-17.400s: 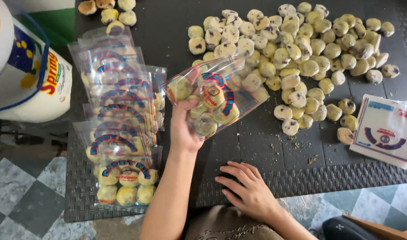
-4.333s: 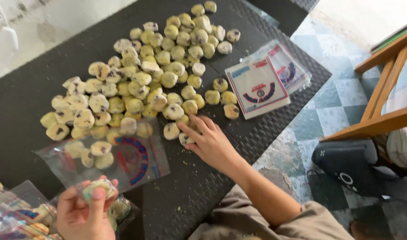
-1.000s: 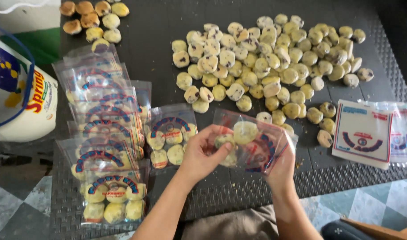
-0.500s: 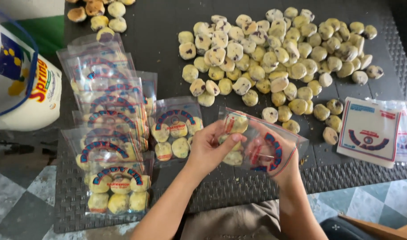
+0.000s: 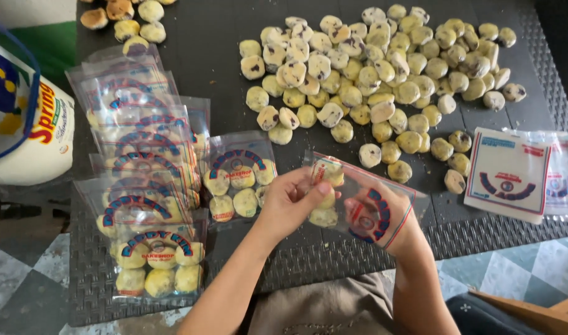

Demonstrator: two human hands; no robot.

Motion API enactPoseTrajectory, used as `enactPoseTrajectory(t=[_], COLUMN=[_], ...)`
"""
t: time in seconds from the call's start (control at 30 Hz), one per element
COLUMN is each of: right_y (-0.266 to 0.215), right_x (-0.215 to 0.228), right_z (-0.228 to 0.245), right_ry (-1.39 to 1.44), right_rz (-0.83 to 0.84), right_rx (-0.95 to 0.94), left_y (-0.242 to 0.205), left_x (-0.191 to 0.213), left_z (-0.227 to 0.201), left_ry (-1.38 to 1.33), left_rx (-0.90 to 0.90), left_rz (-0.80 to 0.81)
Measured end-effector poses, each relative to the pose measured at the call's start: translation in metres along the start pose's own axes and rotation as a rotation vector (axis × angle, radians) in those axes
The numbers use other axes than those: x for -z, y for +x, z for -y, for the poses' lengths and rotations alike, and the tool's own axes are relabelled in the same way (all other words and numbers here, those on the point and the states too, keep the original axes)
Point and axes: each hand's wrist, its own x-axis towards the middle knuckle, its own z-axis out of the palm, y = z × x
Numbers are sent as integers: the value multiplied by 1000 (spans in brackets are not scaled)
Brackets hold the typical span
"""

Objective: Manually sorting and packing small round baked goods into individual plastic bags from a large pile on a table.

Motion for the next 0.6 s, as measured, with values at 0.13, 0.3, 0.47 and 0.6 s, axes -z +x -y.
enactPoseTrajectory(t=[0.13, 0.3, 0.47, 0.6], right_y=[21, 21, 24, 36], right_x=[14, 14, 22, 27], right_z=[32, 45, 58, 105], right_ry=[-10, -6, 12, -34], right_rz=[26, 52, 55, 117], right_rx=[89, 172, 147, 156], left_y=[12, 10, 13, 15], left_x=[-3, 3, 11, 14], left_z=[-14, -4, 13, 39], left_ry=[-168, -93, -192, -225], left_rx=[-50, -5, -17, 13], left_rz=[64, 22, 55, 87])
